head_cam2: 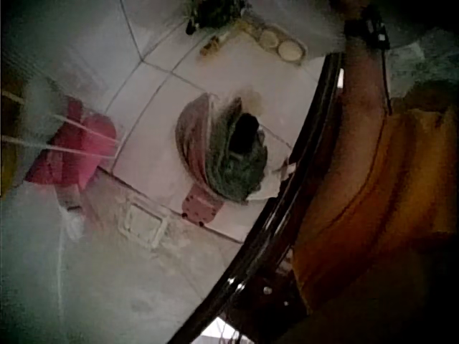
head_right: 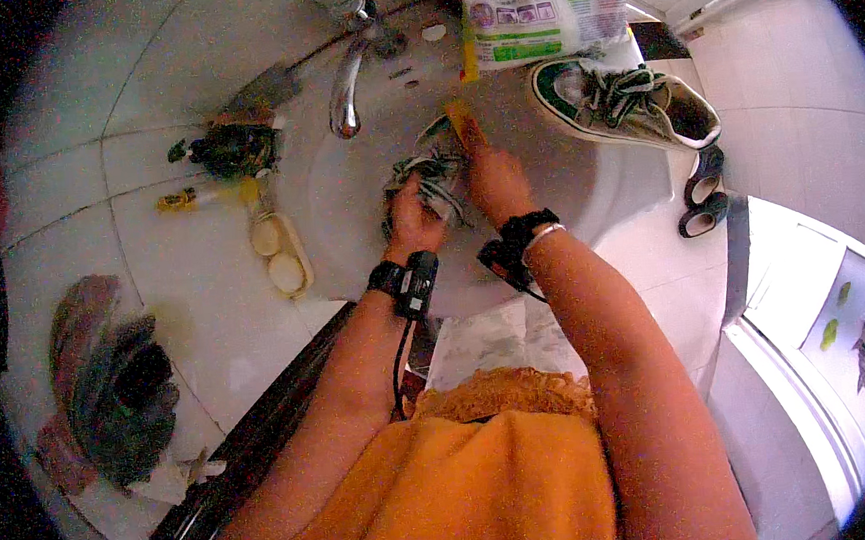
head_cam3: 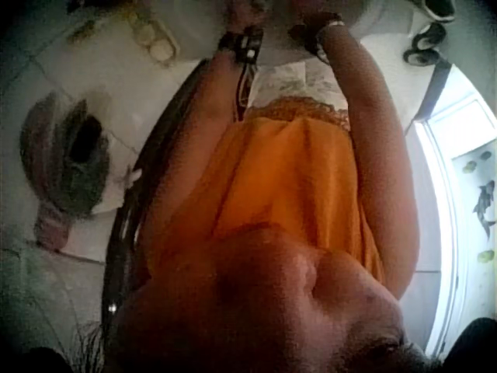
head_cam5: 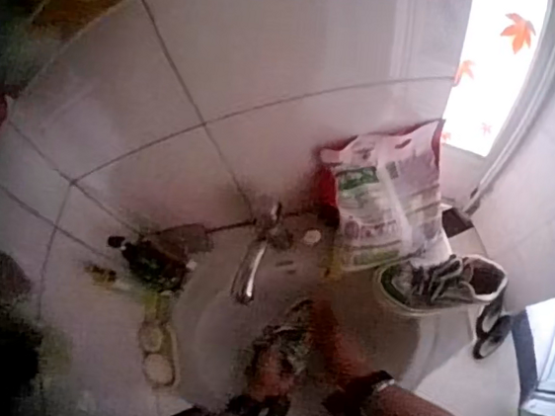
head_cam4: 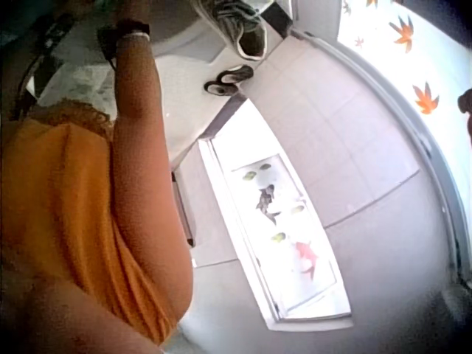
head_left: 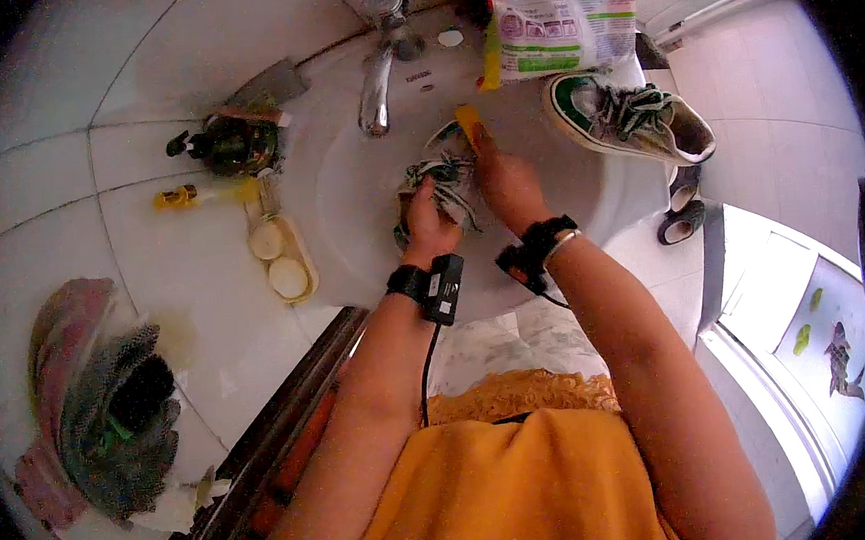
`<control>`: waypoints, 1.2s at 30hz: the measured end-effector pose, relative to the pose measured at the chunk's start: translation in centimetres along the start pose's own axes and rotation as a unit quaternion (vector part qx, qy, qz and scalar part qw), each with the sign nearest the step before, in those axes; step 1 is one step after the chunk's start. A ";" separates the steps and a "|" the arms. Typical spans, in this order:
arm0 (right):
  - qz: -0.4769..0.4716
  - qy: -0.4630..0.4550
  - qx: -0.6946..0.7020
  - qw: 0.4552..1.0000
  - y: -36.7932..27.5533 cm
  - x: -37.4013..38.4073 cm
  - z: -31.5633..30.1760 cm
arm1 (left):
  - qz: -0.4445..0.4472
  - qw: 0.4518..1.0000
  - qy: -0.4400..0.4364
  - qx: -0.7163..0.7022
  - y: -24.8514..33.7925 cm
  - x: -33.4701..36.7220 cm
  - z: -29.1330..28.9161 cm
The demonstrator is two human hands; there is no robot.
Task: The person cleans a pair of shoes in a sink by hand with a yellow brush, scrubbing the white canvas and the brown soles.
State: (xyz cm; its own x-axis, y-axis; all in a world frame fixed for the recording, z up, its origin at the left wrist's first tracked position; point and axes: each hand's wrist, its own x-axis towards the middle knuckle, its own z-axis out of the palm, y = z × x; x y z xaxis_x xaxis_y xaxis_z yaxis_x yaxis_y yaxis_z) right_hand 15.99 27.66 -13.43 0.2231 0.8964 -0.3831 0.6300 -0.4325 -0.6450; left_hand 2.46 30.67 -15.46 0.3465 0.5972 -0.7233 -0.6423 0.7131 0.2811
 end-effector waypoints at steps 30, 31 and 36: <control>-0.102 0.014 -0.131 0.986 -0.8 -1.3 -0.2 | 0.018 0.999 -0.025 -0.039 0.2 -0.1 -0.3; -0.097 0.013 -0.101 0.990 0.6 -1.0 0.0 | 0.016 0.999 -0.027 -0.041 -0.1 -0.3 0.0; -0.058 -0.011 -0.135 0.989 0.8 1.1 0.0 | 0.023 0.998 -0.048 -0.019 -0.5 -0.2 0.4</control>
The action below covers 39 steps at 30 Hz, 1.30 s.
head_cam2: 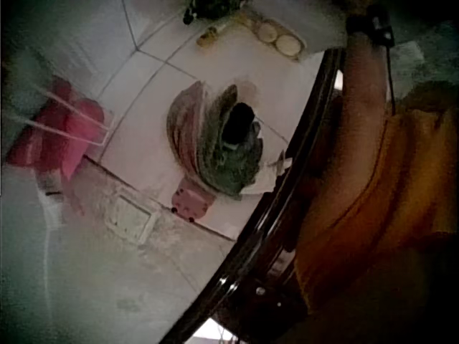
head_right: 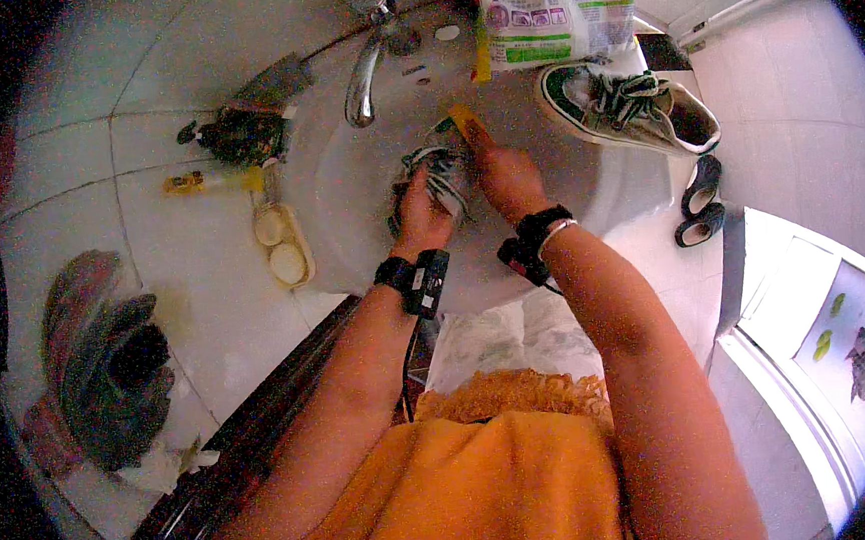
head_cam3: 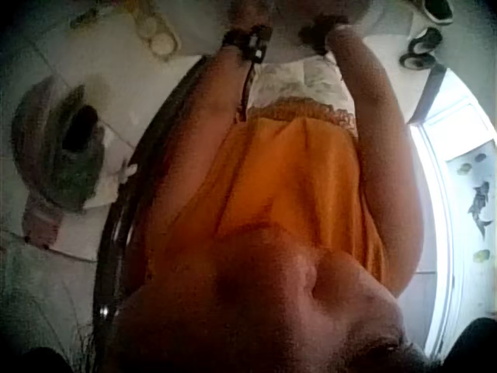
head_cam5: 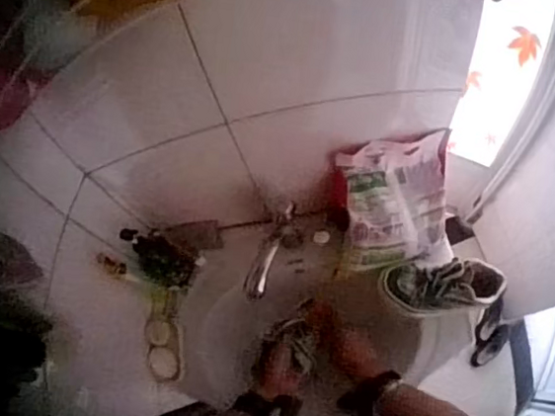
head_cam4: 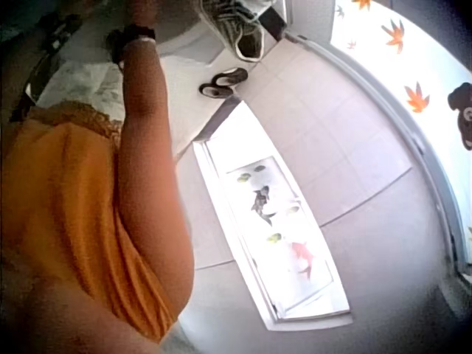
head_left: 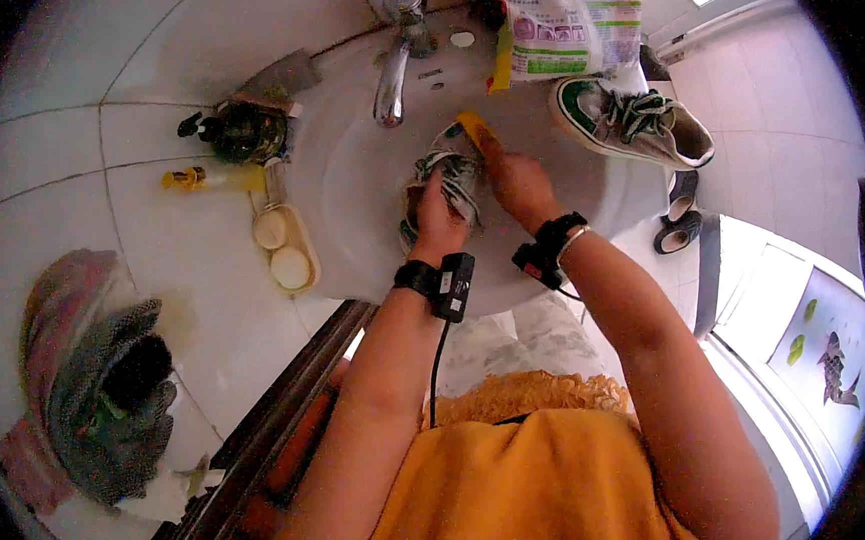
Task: The person cleans a pair of shoes in a sink by hand with a yellow brush, scrubbing the white canvas and the brown soles.
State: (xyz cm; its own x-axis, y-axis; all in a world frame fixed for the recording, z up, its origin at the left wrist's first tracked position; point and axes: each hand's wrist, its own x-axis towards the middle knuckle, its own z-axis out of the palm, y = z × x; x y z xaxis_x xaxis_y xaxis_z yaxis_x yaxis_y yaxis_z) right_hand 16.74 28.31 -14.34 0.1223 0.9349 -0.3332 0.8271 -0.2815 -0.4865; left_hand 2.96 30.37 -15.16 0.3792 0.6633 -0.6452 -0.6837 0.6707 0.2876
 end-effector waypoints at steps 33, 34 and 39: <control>-0.099 -0.093 -0.027 0.990 -4.6 -9.6 -5.9 | -0.014 0.997 0.035 -0.072 -0.5 -3.9 1.8; -0.130 -0.056 -0.011 0.990 -4.4 -8.4 -5.6 | -0.010 0.997 0.029 -0.068 -0.7 -3.6 1.9; -0.105 -0.054 -0.005 0.993 -6.3 -7.4 -4.9 | -0.026 0.994 -0.022 -0.106 -0.6 -2.6 -0.6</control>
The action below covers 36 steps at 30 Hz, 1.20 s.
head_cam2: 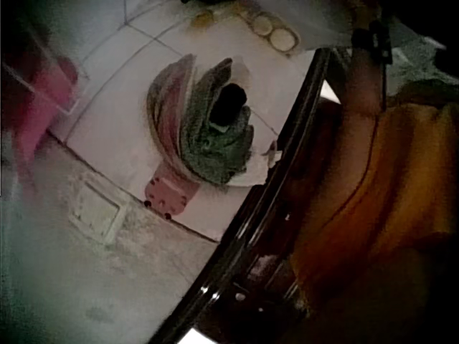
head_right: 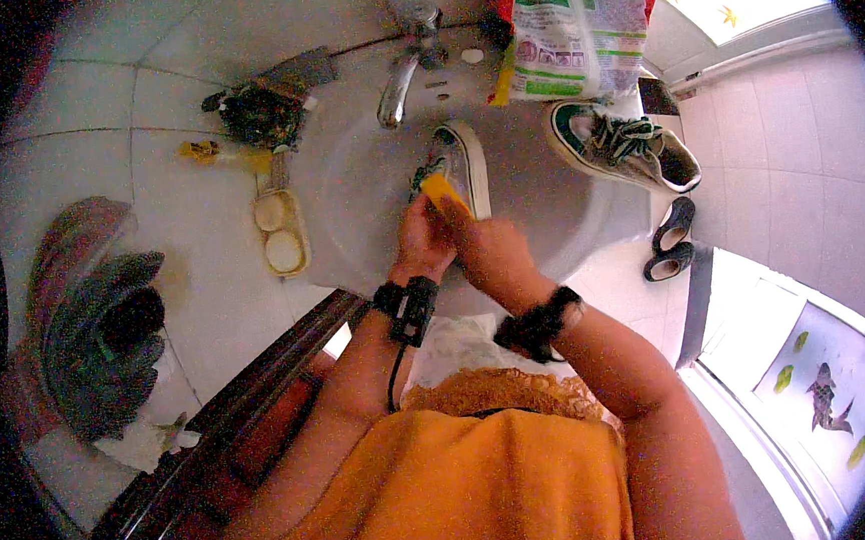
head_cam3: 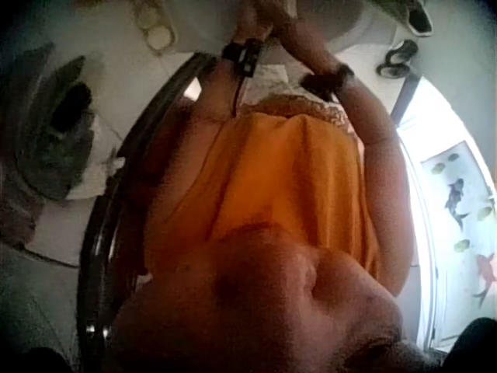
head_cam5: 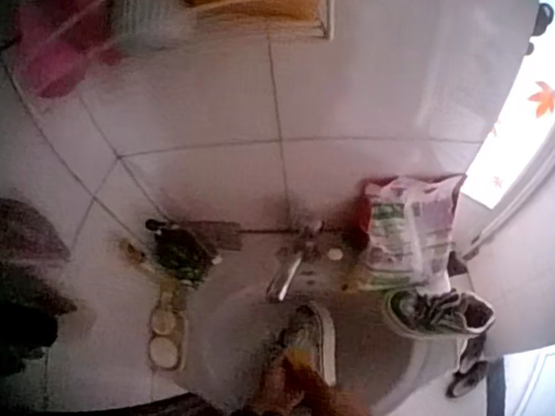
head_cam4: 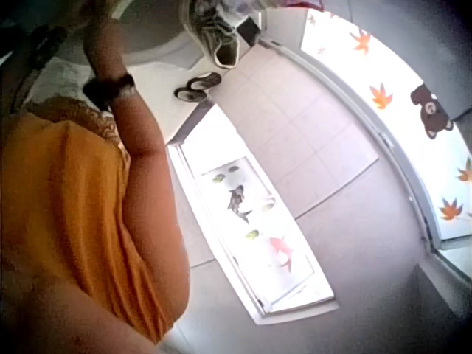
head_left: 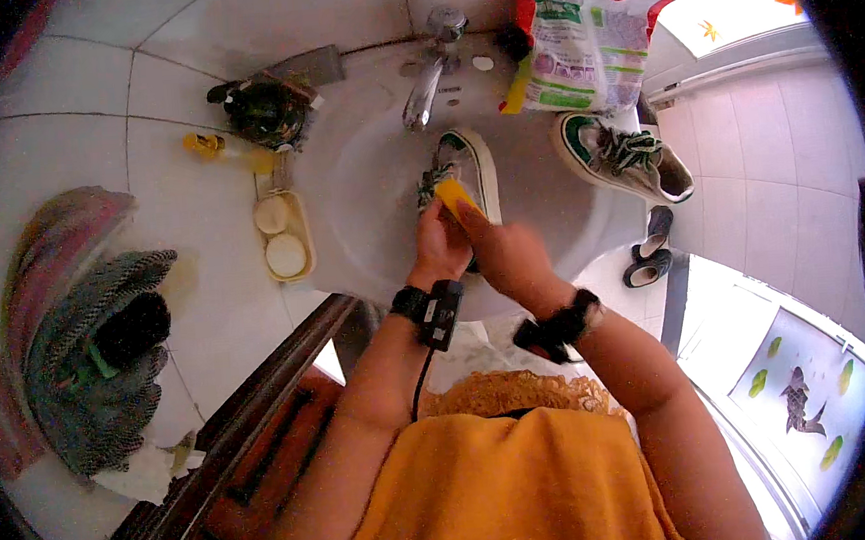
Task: The person cleans a pair of shoes in a sink by hand with a yellow brush, scrubbing the white canvas and the brown soles.
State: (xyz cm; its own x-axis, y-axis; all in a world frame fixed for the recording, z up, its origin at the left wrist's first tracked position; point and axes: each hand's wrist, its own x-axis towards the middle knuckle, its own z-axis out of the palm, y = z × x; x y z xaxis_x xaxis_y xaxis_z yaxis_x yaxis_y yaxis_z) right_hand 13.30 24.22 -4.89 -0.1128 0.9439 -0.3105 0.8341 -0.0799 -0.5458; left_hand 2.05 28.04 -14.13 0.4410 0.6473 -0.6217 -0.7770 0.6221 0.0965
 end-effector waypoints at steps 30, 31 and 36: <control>-0.016 -0.005 -0.045 0.999 2.1 -4.7 -0.8 | 0.031 0.999 0.032 -0.010 0.7 -1.9 1.6; -0.015 -0.004 -0.049 0.999 3.2 -3.5 -0.2 | 0.034 0.999 0.022 -0.007 0.4 -2.0 2.0; 0.011 0.071 -0.074 0.995 3.5 3.3 0.3 | 0.054 0.997 -0.009 0.045 -0.3 -1.5 1.9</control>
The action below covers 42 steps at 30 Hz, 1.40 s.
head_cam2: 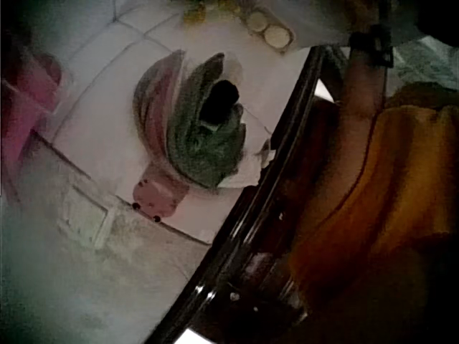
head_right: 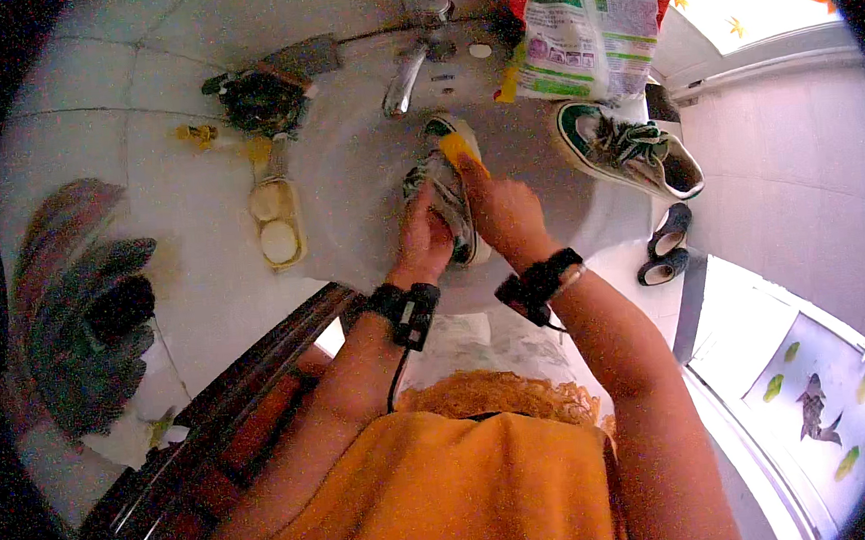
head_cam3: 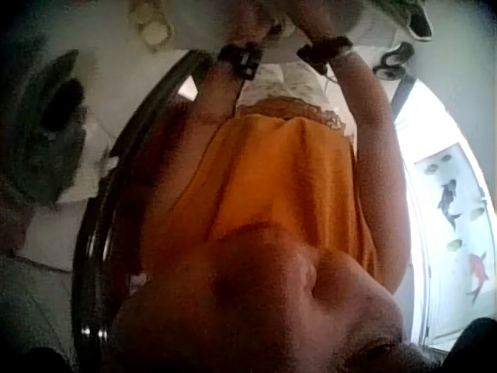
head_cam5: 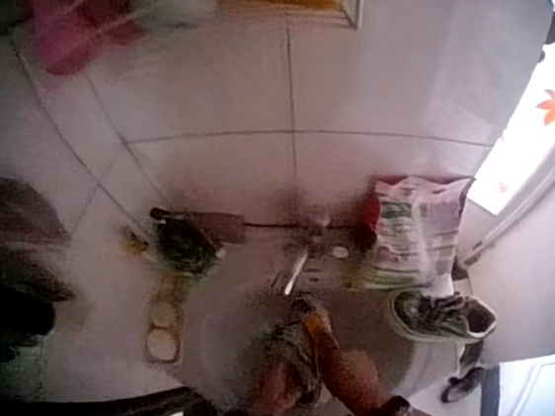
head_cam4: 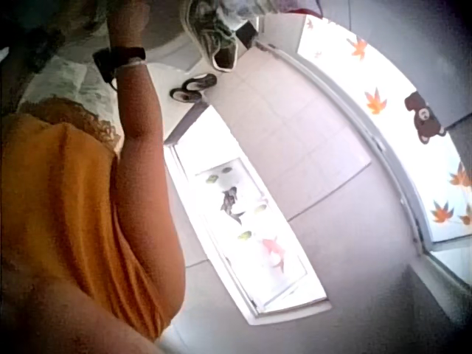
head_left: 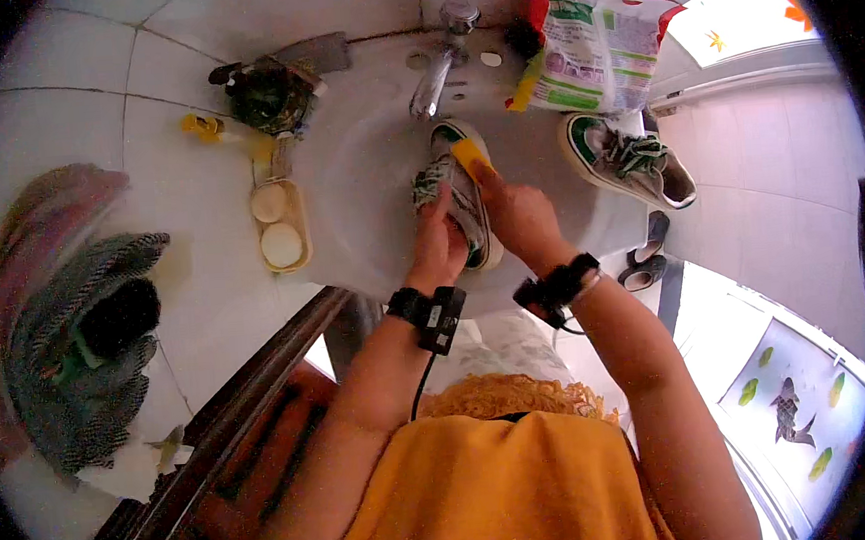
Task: The person cleans a pair of shoes in a sink by hand with a yellow brush, scrubbing the white canvas and the brown soles.
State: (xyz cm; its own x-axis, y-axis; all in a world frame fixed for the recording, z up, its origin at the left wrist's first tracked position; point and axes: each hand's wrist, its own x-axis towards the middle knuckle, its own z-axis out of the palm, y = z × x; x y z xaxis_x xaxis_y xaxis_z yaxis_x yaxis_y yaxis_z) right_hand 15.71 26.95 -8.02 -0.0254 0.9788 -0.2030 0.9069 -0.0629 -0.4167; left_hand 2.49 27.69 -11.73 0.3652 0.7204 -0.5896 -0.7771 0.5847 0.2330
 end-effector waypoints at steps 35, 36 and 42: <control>-0.022 -0.047 0.020 0.998 -0.7 -2.2 -0.1 | -0.001 0.830 -0.074 0.552 2.4 -2.9 -3.8; -0.020 -0.045 0.018 0.999 -0.7 -1.1 -0.2 | 0.024 0.843 -0.093 0.530 2.1 -2.7 -3.8; -0.093 -0.031 0.029 0.995 -1.4 -5.0 0.5 | -0.010 0.820 -0.109 0.562 3.3 -2.1 -5.6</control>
State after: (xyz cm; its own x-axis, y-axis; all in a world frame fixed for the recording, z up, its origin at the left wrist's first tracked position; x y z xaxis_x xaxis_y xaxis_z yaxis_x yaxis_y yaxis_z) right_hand 14.37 22.07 -6.91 -0.2181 0.9607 -0.1718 0.8584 0.1050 -0.5022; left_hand -3.67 25.99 -14.03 0.5499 0.6849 -0.4779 0.1484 0.4830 0.8630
